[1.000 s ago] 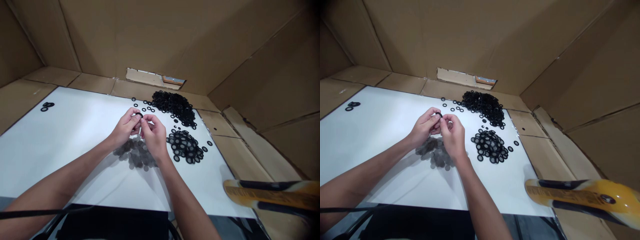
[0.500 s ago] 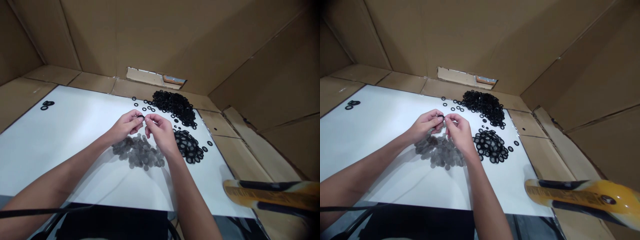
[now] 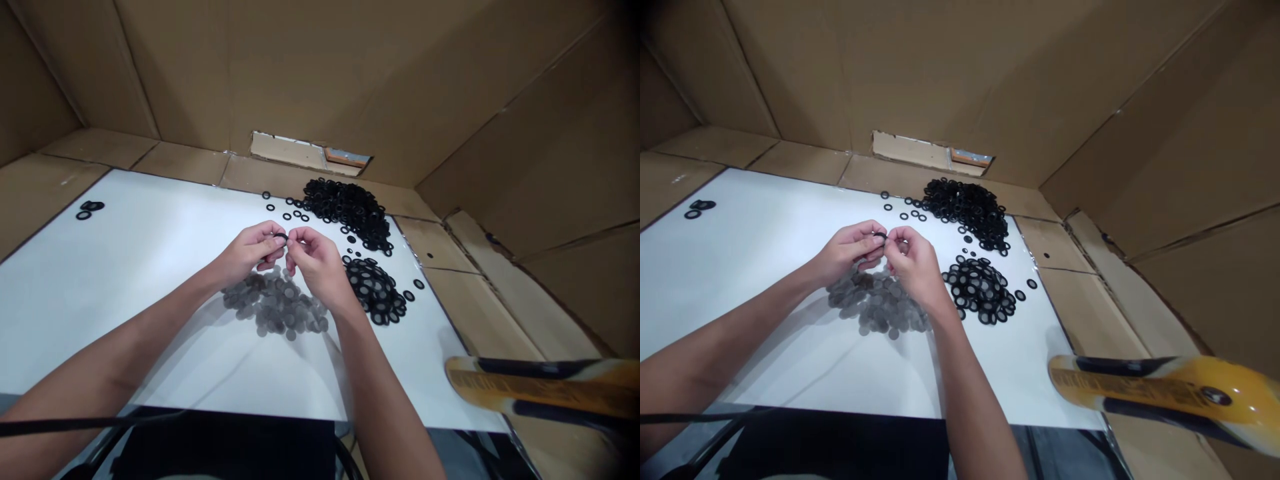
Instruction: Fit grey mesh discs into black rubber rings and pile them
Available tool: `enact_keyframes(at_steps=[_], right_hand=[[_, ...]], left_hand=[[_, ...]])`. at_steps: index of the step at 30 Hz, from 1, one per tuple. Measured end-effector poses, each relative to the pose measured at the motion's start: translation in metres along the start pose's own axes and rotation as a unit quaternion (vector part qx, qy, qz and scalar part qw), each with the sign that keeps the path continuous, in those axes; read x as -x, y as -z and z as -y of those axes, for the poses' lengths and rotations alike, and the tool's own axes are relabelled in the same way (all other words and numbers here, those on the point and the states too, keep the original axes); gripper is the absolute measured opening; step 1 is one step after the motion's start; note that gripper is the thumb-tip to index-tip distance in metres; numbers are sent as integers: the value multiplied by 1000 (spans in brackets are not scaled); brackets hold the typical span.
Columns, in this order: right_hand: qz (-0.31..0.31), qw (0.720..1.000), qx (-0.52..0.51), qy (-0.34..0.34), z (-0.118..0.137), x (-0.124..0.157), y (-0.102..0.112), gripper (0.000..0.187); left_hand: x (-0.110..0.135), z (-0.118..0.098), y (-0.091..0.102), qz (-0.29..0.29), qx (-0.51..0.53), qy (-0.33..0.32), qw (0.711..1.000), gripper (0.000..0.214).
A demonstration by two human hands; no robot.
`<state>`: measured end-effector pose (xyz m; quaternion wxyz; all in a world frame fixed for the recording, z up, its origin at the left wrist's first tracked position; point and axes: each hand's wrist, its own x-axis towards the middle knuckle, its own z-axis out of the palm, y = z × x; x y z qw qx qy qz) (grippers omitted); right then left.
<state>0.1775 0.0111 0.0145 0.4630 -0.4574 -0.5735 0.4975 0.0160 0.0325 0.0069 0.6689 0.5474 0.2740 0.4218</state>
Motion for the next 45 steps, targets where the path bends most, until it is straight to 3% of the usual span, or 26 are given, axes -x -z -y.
enact_keyframes(at_steps=[13,18,24,31,38,45], right_hand=[[-55,998,-16,31,2,0,-14,24],[-58,998,-14,18,3,1,-14,21],[-15,1000,7,1,2,0,-5,19],[-24,998,59,24,0,1,-4,13],[-55,998,10,28,4,2,-14,21],[-51,998,-7,19,6,1,-11,17]], left_hand=[[0,2,-7,-66,-12,-43,997,28],[1,2,-4,-53,-33,-30,998,22],[1,-3,5,19,-80,-8,997,22],[3,-4,-2,-12,-56,7,998,19],[3,3,-6,-62,-44,-41,996,18],[2,0,1,8,-65,-20,998,21]])
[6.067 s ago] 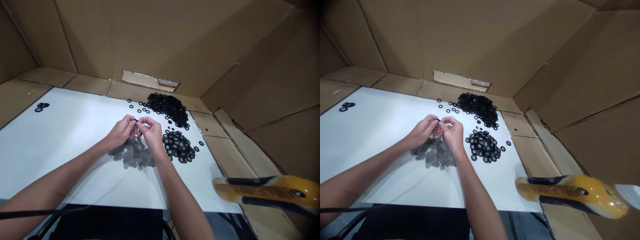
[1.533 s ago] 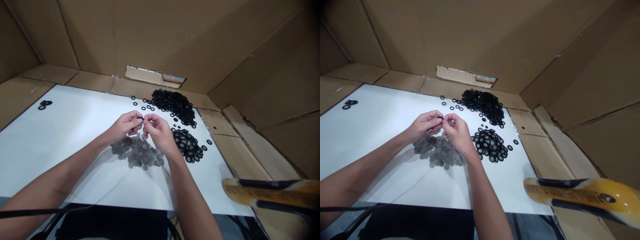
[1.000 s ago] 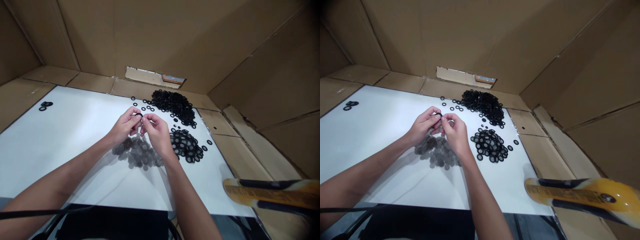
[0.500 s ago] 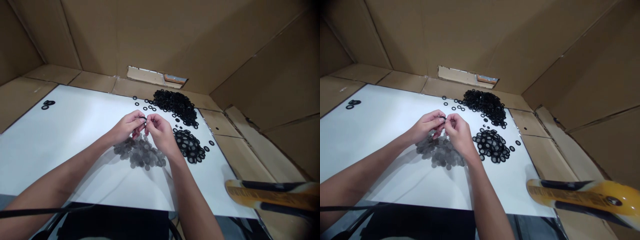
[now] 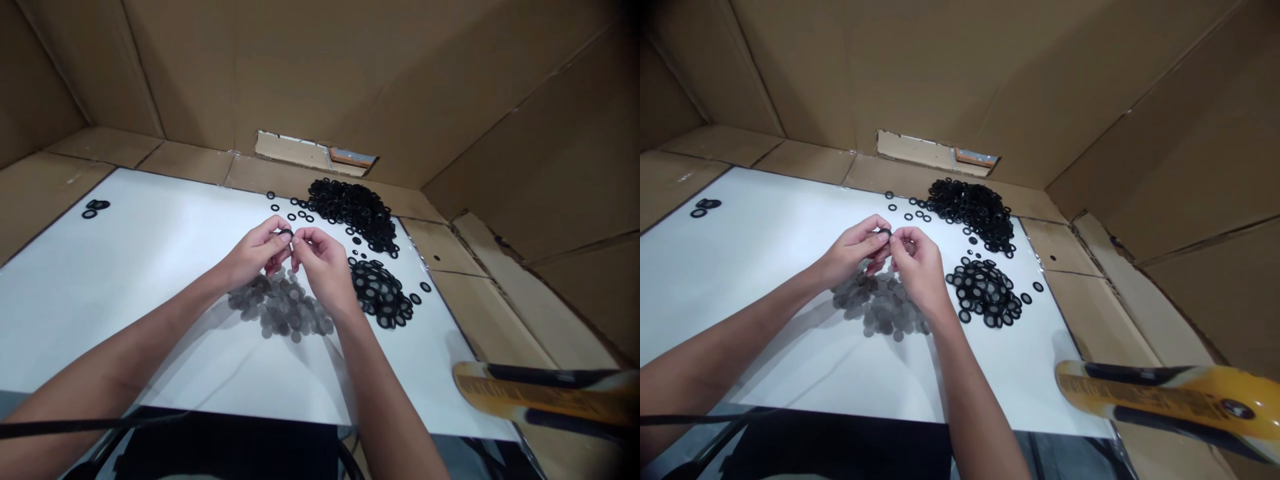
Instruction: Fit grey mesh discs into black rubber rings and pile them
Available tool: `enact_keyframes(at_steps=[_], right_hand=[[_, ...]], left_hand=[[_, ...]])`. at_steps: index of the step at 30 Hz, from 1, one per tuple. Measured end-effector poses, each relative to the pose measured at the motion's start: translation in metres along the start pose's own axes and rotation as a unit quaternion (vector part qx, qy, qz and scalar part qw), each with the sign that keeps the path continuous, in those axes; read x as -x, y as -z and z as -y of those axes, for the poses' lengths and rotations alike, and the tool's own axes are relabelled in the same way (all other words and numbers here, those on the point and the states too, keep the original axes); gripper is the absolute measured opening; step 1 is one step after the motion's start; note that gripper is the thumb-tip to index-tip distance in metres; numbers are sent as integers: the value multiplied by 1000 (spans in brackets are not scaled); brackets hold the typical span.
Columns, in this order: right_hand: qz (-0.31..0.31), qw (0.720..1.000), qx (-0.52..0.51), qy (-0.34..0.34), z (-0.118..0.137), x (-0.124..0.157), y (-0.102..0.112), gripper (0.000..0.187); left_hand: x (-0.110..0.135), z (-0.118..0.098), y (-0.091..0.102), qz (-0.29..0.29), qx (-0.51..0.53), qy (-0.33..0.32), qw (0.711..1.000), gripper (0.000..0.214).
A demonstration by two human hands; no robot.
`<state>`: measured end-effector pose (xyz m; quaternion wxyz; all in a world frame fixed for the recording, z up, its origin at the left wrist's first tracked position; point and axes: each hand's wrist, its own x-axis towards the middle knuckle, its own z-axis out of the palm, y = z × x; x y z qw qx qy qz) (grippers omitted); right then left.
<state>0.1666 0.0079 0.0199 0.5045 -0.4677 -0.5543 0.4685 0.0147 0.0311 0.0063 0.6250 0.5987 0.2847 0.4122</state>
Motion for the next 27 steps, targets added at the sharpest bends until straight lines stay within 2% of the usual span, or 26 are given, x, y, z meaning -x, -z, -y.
enact_keyframes(at_steps=[4,10,19,24,27], right_hand=[[22,999,-16,-16,1,-1,4,18],[42,999,-4,-33,-1,-1,6,16],[20,1000,24,-4,0,0,4,14],[-8,1000,-12,13,0,1,-4,17],[-16,1000,-5,8,0,1,-5,16]], left_hand=[[-1,-3,7,40,1,10,999,20],[-1,-4,11,62,-5,39,997,17],[1,-10,2,6,10,44,999,12],[0,-2,-3,-31,2,1,1000,17],[0,4,-1,-31,-13,-6,999,18]])
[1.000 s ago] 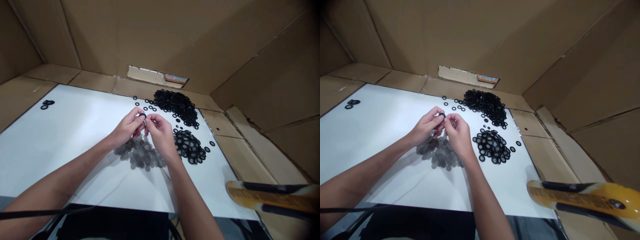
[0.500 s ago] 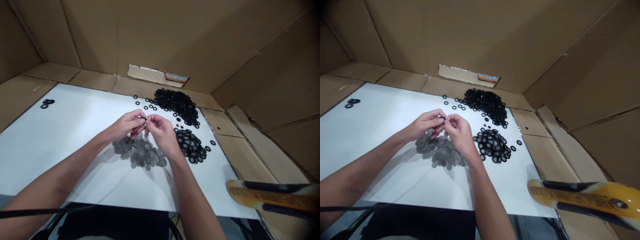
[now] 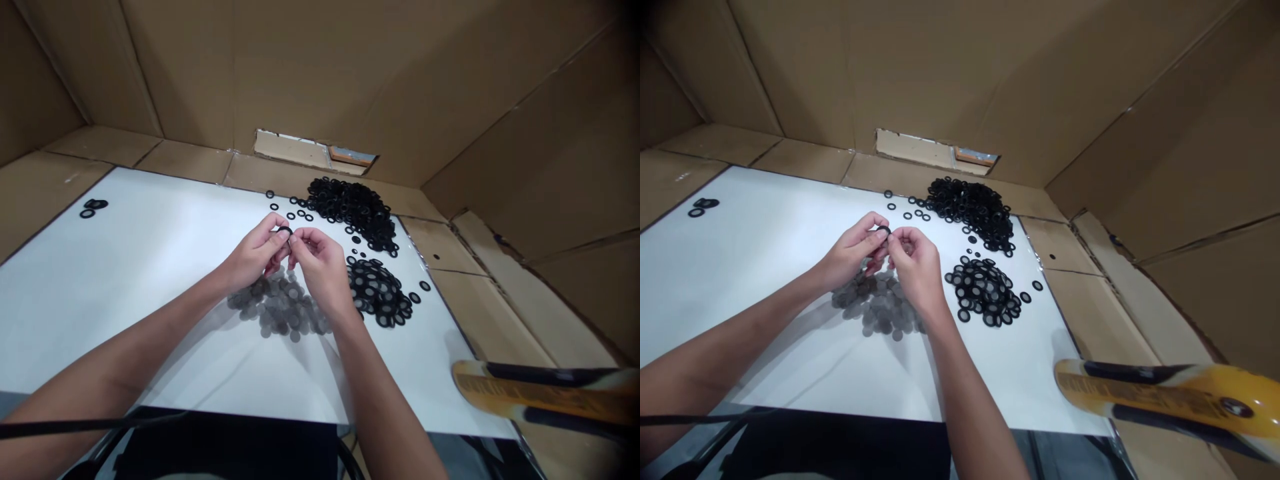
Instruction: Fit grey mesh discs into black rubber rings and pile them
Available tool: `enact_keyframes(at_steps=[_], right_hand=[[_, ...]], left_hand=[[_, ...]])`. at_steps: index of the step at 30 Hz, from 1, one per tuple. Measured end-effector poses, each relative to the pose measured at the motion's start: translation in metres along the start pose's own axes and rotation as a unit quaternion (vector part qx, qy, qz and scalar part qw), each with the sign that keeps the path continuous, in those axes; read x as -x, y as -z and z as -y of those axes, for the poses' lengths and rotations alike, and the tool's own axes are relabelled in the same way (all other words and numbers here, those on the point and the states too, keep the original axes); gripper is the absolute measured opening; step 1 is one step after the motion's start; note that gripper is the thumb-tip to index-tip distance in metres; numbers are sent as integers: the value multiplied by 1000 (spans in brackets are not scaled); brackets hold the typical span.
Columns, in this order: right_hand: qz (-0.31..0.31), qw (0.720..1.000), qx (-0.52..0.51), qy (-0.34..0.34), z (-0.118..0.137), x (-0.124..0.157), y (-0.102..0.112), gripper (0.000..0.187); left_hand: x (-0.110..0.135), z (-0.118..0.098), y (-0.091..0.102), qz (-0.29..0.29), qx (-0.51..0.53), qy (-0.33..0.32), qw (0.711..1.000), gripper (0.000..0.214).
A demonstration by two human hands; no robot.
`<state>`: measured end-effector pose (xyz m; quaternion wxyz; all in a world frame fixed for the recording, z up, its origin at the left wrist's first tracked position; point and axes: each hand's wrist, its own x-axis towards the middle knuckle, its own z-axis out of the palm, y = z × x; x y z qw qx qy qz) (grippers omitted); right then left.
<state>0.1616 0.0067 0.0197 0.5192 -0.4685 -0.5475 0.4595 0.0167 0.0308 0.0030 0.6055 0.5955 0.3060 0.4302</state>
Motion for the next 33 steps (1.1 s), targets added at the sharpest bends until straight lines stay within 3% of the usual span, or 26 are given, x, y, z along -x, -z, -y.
enact_keyframes(at_steps=[3,9,14,23,26,29,33], right_hand=[[-1,1000,24,-10,0,-1,5,14],[67,997,26,-34,-1,-2,15,16],[46,998,36,-21,-1,0,9,13],[-16,999,43,-4,-1,1,-1,16],[-6,999,40,-17,0,0,5,15],[49,997,41,-42,2,-1,14,16],[92,995,20,-42,3,-2,21,19]], left_hand=[[-1,-1,4,28,-13,9,999,17],[-2,-11,8,47,-7,44,998,15],[0,-14,3,11,13,55,998,12],[1,-1,-8,-74,-28,3,997,10],[1,-4,-5,-38,-51,17,998,12],[0,-9,0,7,-63,35,997,12],[-1,-13,3,25,-31,42,998,13]])
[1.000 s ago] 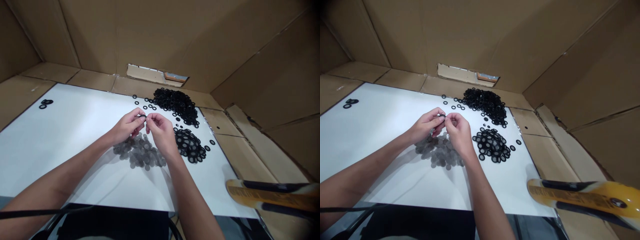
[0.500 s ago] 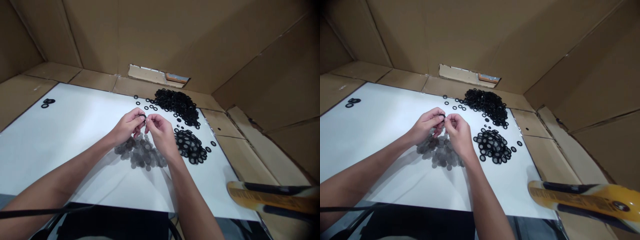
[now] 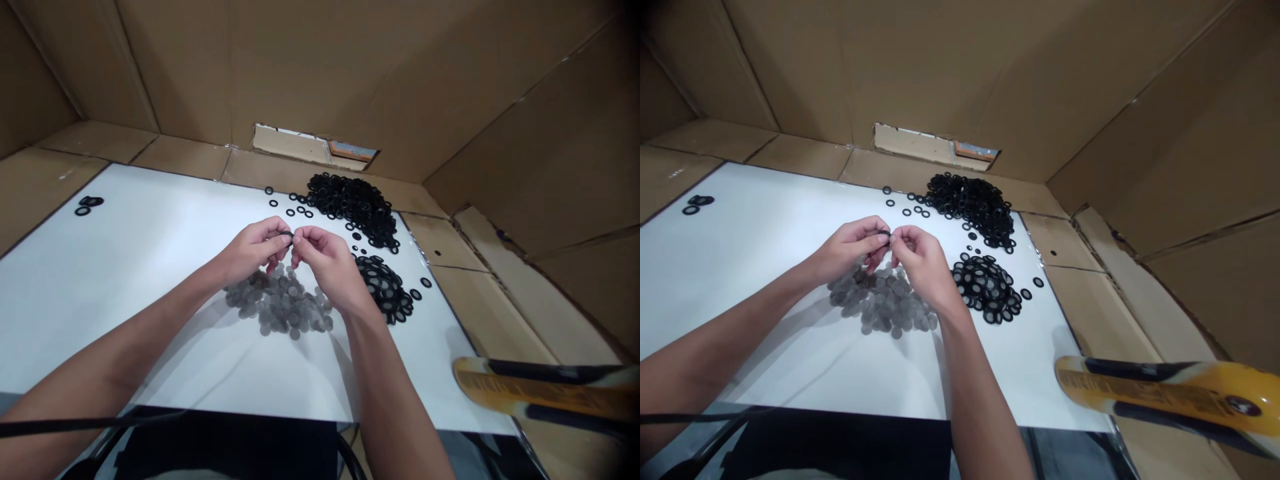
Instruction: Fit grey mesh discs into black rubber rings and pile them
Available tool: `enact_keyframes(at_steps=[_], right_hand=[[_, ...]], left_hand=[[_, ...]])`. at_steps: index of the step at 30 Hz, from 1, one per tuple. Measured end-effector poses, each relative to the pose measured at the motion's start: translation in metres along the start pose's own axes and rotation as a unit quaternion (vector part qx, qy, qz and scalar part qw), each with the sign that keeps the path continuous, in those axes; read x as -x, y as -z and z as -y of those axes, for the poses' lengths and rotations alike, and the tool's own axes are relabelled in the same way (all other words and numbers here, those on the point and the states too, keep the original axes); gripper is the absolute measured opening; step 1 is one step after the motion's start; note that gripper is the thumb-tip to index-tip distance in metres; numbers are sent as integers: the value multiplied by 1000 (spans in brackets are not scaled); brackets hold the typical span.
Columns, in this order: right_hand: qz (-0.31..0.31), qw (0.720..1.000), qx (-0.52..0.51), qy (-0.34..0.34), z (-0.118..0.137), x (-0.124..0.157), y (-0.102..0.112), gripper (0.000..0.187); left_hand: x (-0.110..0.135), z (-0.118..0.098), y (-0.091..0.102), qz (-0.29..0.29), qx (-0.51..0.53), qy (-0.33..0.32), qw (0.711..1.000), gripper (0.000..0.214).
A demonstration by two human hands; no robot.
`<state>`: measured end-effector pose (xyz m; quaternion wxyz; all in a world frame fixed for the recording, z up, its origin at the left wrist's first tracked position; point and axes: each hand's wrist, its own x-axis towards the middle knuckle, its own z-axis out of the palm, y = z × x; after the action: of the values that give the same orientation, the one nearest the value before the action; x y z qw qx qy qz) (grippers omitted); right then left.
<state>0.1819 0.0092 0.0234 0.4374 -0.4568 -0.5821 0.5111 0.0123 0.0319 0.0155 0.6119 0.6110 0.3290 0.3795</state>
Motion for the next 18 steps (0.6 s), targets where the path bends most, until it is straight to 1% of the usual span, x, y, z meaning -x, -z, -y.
enact_keyframes(at_steps=[5,8,10,12,15,18], right_hand=[[40,998,-51,14,2,0,-1,22],[39,998,-50,16,5,2,-2,21],[15,999,-26,15,6,2,-4,20],[-29,999,14,15,6,3,-7,16],[-89,994,65,17,5,3,-11,12],[-105,991,81,19,5,2,-11,11]], left_hand=[[2,-4,-1,3,31,1,1000,11],[3,-5,-1,0,29,2,1000,11],[3,-3,-2,-8,28,-5,1000,11],[3,0,-3,-20,18,-17,999,11],[5,3,-6,-41,-35,-31,998,12],[6,3,-7,-62,-108,-36,992,14]])
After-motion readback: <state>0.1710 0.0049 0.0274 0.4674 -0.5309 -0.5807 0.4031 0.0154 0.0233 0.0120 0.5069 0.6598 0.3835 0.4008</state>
